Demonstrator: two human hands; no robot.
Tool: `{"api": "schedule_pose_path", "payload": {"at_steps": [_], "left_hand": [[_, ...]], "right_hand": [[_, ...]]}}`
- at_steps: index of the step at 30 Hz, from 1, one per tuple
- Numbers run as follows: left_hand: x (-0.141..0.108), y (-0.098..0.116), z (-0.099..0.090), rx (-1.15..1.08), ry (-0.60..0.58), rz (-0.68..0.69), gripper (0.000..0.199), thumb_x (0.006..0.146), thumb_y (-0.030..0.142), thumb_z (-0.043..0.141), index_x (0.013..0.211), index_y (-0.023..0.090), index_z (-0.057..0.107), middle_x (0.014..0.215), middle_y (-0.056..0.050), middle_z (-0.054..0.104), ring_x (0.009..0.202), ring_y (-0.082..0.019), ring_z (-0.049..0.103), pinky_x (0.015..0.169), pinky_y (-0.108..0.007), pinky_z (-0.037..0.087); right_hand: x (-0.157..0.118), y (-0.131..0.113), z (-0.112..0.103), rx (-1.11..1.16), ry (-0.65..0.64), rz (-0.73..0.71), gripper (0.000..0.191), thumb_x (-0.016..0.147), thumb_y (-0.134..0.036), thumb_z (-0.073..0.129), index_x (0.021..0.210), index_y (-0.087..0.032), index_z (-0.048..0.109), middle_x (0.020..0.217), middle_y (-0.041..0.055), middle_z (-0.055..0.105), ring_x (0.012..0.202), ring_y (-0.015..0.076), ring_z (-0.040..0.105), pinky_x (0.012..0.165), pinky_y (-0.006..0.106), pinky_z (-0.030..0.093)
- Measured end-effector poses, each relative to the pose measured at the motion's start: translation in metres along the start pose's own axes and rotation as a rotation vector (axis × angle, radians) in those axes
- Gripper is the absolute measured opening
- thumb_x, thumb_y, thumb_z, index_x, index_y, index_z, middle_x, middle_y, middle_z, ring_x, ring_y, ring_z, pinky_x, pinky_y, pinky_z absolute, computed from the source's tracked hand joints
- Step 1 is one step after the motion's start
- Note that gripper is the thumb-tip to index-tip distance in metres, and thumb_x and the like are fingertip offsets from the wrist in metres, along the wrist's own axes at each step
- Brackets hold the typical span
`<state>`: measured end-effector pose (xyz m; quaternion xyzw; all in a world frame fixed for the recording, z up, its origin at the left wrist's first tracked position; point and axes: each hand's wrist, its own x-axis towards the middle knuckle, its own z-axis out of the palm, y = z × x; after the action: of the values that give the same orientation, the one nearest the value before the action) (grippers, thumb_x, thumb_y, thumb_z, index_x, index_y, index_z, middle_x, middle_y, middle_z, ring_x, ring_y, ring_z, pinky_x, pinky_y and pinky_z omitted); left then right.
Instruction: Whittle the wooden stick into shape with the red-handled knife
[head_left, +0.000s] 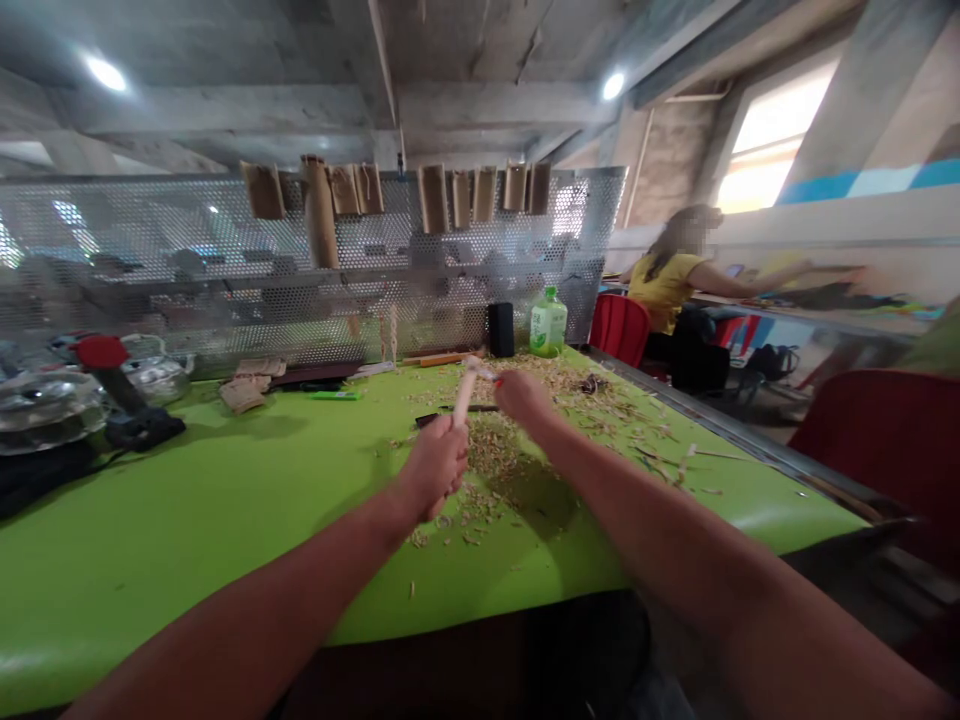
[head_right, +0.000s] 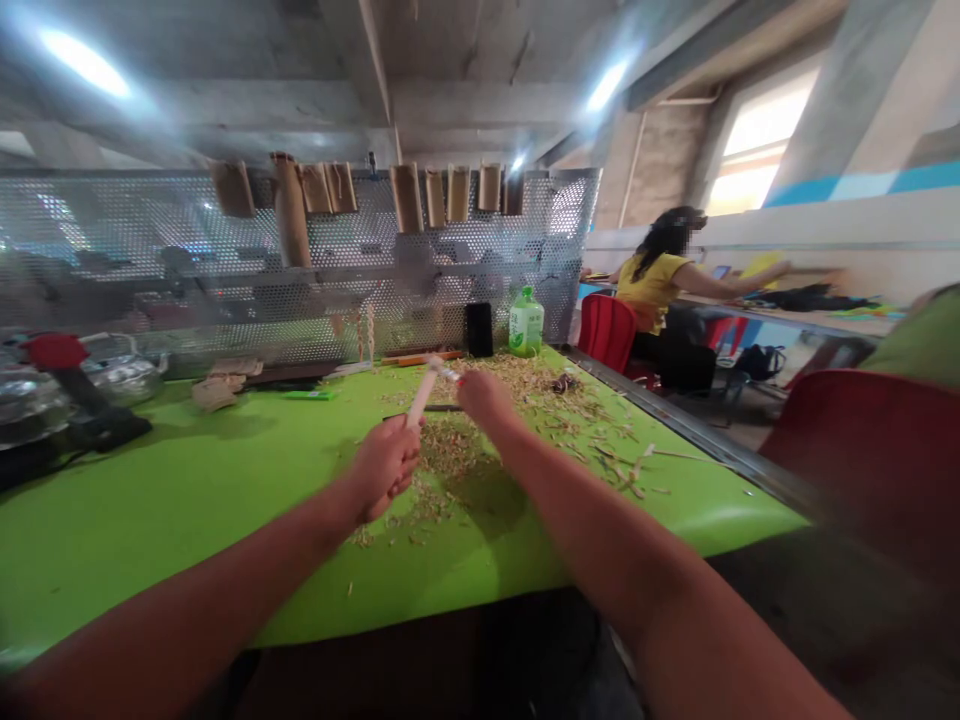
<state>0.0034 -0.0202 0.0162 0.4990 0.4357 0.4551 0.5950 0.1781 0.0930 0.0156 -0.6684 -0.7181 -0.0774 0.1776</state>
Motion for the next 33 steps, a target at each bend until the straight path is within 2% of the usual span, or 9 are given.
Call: {"api": "schedule_pose_path", "payload": {"at_steps": [3,5,8,13,17,21,25,29,33], "left_hand": [[-0.006,-0.006,0.004,-0.001,-0.115,-0.002,0.017,0.093,0.027,0.049,0.108,0.019,0.052,0.06,0.01,0.039,0.036,-0.004,0.025,0.033,-0.018,0.02],[-0.004,-0.008,0.004,-0.027,-0.13,0.026,0.02,0.092,0.027,0.049,0.111,0.019,0.052,0.06,0.01,0.038,0.036,-0.004,0.023,0.032,-0.018,0.019],[0.004,-0.007,0.002,-0.043,-0.072,0.049,0.02,0.092,0.025,0.047,0.11,0.019,0.051,0.061,0.01,0.038,0.036,-0.004,0.023,0.032,-0.018,0.018],[0.006,0.001,-0.001,-0.028,-0.014,0.028,0.019,0.093,0.021,0.044,0.11,0.018,0.051,0.061,0.009,0.037,0.036,-0.004,0.023,0.033,-0.018,0.018],[0.003,0.002,0.001,0.004,-0.006,0.028,0.014,0.094,0.023,0.044,0.106,0.019,0.051,0.061,0.009,0.037,0.037,-0.004,0.024,0.034,-0.018,0.018],[0.003,-0.004,0.002,0.06,-0.015,0.039,0.006,0.095,0.026,0.047,0.096,0.02,0.048,0.061,0.009,0.035,0.037,-0.003,0.023,0.033,-0.018,0.016],[-0.003,-0.001,0.004,0.102,-0.048,0.01,0.007,0.096,0.026,0.046,0.092,0.021,0.047,0.062,0.009,0.036,0.037,-0.003,0.024,0.034,-0.017,0.02],[-0.009,0.008,0.007,0.113,-0.033,-0.041,0.006,0.097,0.023,0.044,0.093,0.02,0.048,0.062,0.009,0.036,0.038,-0.003,0.024,0.034,-0.017,0.02],[-0.011,0.006,0.008,0.108,-0.041,-0.045,0.007,0.096,0.023,0.043,0.098,0.02,0.049,0.061,0.009,0.035,0.038,-0.004,0.023,0.034,-0.017,0.019]], "right_hand": [[0.013,0.037,-0.006,0.06,-0.008,0.288,0.033,0.089,-0.024,0.049,0.107,-0.018,0.076,0.101,0.0151,0.075,0.094,0.0273,0.071,0.073,0.03,0.048],[0.017,0.052,-0.009,0.08,0.02,0.379,0.037,0.089,-0.025,0.046,0.111,-0.018,0.076,0.104,0.0167,0.074,0.096,0.03,0.07,0.074,0.033,0.049],[0.016,0.048,-0.008,0.088,0.075,0.343,0.04,0.091,-0.027,0.042,0.114,-0.019,0.075,0.108,0.0169,0.074,0.1,0.0303,0.068,0.077,0.035,0.049],[-0.001,0.009,0.0,0.063,0.051,0.145,0.034,0.091,-0.031,0.047,0.108,-0.022,0.075,0.101,0.0119,0.076,0.093,0.0248,0.069,0.074,0.028,0.045],[-0.01,-0.008,0.0,0.022,0.028,0.01,0.032,0.092,-0.031,0.047,0.104,-0.021,0.075,0.097,0.0116,0.076,0.089,0.0225,0.069,0.073,0.026,0.043],[-0.007,-0.005,-0.002,-0.01,0.02,0.034,0.032,0.093,-0.029,0.046,0.106,-0.02,0.074,0.098,0.0124,0.075,0.089,0.0217,0.069,0.073,0.026,0.044],[-0.002,0.005,-0.005,-0.053,0.024,0.048,0.03,0.093,-0.028,0.047,0.105,-0.019,0.074,0.101,0.0123,0.075,0.093,0.0221,0.069,0.074,0.025,0.045],[0.003,0.01,-0.005,-0.054,0.044,0.086,0.031,0.094,-0.026,0.046,0.104,-0.02,0.075,0.102,0.0127,0.075,0.096,0.0226,0.069,0.077,0.025,0.046],[0.014,0.023,0.001,0.01,0.075,0.126,0.032,0.093,-0.027,0.047,0.105,-0.019,0.076,0.104,0.0147,0.074,0.1,0.0247,0.069,0.081,0.028,0.047]]}}
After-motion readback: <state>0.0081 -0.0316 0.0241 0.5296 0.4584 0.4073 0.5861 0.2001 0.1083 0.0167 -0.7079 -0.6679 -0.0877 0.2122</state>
